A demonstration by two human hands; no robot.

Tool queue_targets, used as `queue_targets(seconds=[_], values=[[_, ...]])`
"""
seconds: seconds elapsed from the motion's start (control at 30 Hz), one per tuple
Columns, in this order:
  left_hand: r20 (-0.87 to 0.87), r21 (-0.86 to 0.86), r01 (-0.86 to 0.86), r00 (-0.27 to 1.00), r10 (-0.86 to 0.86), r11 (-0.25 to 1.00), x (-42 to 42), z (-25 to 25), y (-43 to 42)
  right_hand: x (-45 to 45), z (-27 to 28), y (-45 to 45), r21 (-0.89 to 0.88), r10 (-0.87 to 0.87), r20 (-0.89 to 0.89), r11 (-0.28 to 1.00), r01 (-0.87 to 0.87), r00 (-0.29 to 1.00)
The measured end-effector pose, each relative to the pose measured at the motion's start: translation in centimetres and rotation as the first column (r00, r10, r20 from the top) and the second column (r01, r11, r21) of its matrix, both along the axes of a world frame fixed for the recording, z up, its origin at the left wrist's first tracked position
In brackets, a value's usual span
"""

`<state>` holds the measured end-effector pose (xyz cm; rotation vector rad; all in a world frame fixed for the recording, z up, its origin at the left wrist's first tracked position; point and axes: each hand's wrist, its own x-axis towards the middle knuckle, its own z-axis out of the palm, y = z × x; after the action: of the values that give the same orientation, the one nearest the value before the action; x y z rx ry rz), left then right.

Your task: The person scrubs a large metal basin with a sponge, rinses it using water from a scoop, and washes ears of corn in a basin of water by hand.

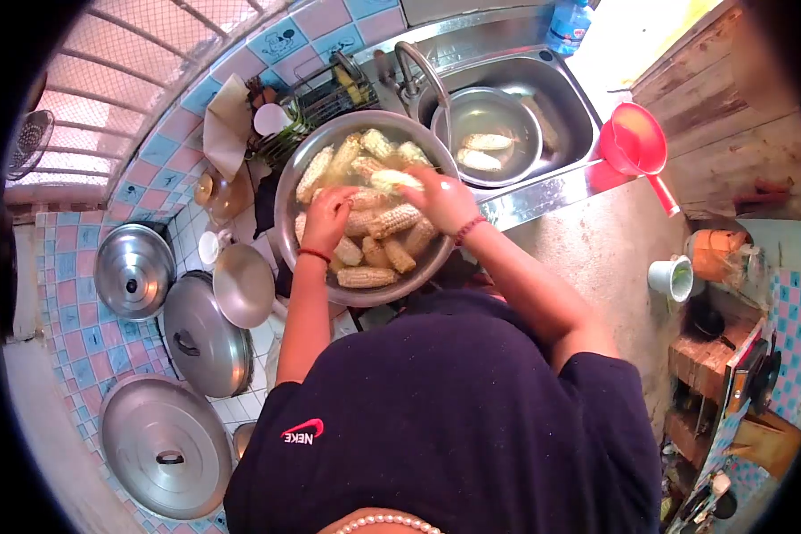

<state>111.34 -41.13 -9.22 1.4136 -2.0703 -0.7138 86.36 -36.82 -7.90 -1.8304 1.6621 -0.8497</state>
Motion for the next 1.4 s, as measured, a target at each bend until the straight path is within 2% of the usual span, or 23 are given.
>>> queue_targets(seconds=[0.03,0.07,0.13,0.17,0.2,0.23,0.33,0.4,0.47,0.53,0.57,0.67,0.77,0.87,0.9,1.0,1.07,1.13,1.17,1.2,1.27,1.3,1.4], values=[[-0.14,0.089,-0.043,0.989,0.055,0.995,-0.2,0.6,0.7,-1.4,-0.5,0.3,-0.051,-0.078,0.069,0.995,0.082,0.995],[-0.073,-0.06,-0.075,0.995,0.071,0.995,0.1,0.2,0.6,-3.2,-1.2,0.3,-0.1,-0.15,0.143,0.981,0.165,0.978],[0.047,-0.376,-0.118,0.988,0.146,0.919,1.6,-1.8,-1.3,-8.5,-4.5,-1.4,-0.17,-0.343,0.101,0.919,0.356,0.934],[0.147,-0.474,-0.137,0.962,0.232,0.87,2.6,-3.6,-3.0,-11.6,-6.3,-2.6,-0.123,-0.415,-0.046,0.905,0.407,0.909],[0.202,-0.41,-0.186,0.936,0.288,0.893,2.9,-4.4,-4.1,-14.4,-7.6,-3.7,-0.087,-0.463,-0.193,0.886,0.455,0.865],[0.261,-0.348,-0.243,0.903,0.342,0.906,3.1,-4.8,-5.1,-16.4,-8.1,-4.7,0.07,-0.398,-0.342,0.893,0.445,0.851],[0.523,-0.063,-0.366,0.78,0.343,0.929,1.5,-3.3,-7.4,-20.5,-10.6,-7.5,0.384,-0.084,-0.622,0.834,0.397,0.778],[0.556,0.152,-0.415,0.786,0.269,0.897,0.9,-4.3,-9.2,-20.9,-11.6,-7.9,0.4,-0.135,-0.592,0.807,0.435,0.795],[0.491,0.391,-0.319,0.866,0.098,0.864,1.4,-6.6,-10.9,-19.9,-12.2,-7.2,0.24,-0.272,-0.519,0.863,0.444,0.81],[0.363,0.512,-0.207,0.932,0.009,0.834,2.0,-9.8,-11.7,-18.7,-12.0,-6.0,0.067,-0.361,-0.367,0.909,0.411,0.857],[0.29,0.558,-0.14,0.956,-0.034,0.818,1.9,-10.4,-12.1,-17.9,-11.5,-5.3,-0.019,-0.375,-0.272,0.923,0.384,0.886],[0.471,0.5,-0.282,0.882,0.016,0.819,1.3,-10.2,-11.8,-12.9,-6.0,-3.2,-0.15,-0.337,-0.01,0.931,0.332,0.941],[0.247,0.054,-0.257,0.94,0.236,0.965,0.9,-6.8,-8.6,-6.9,0.2,-1.2,-0.204,-0.12,0.133,0.968,0.145,0.984],[-0.175,0.035,-0.207,0.962,0.21,0.978,1.3,-1.9,-5.9,-2.4,3.7,-1.5,-0.259,0.137,0.072,0.959,-0.114,0.988],[-0.469,0.07,-0.135,0.87,0.153,0.988,1.1,-0.7,-5.5,-0.8,3.3,-2.4,-0.259,0.16,0.192,0.96,-0.108,0.968],[-0.856,0.3,0.081,0.462,0.231,0.951,1.1,0.6,-4.4,4.6,1.8,-5.8,-0.206,0.237,0.569,0.968,-0.143,0.788],[-0.816,0.385,0.087,0.498,0.294,0.919,0.2,3.1,-2.4,8.6,2.2,-7.0,-0.116,0.237,0.815,0.961,-0.251,0.529],[-0.806,0.16,-0.095,0.562,0.186,0.982,-1.1,0.2,-2.4,10.3,6.2,-5.8,0.144,0.126,0.638,0.95,-0.278,0.76],[-0.859,0.295,0.011,0.442,0.26,0.955,-1.4,1.7,-1.6,11.9,3.1,-7.0,-0.182,0.293,0.792,0.951,-0.25,0.536],[-0.88,0.407,0.135,0.322,0.348,0.904,-1.4,3.3,-0.7,12.1,3.5,-6.5,-0.093,0.215,0.823,0.964,-0.248,0.526],[-0.892,0.443,0.389,0.283,0.353,0.808,-0.4,3.3,-0.6,12.2,4.8,-5.2,0.087,0.052,0.862,0.965,-0.248,0.505],[-0.894,0.447,0.506,0.264,0.361,0.738,0.0,3.3,-0.4,11.7,6.3,-4.5,0.193,-0.012,0.823,0.946,-0.259,0.568],[-0.891,0.454,0.599,0.317,0.325,0.66,-0.3,3.1,0.0,11.5,2.5,-5.9,0.116,0.014,0.825,0.974,-0.194,0.564]])
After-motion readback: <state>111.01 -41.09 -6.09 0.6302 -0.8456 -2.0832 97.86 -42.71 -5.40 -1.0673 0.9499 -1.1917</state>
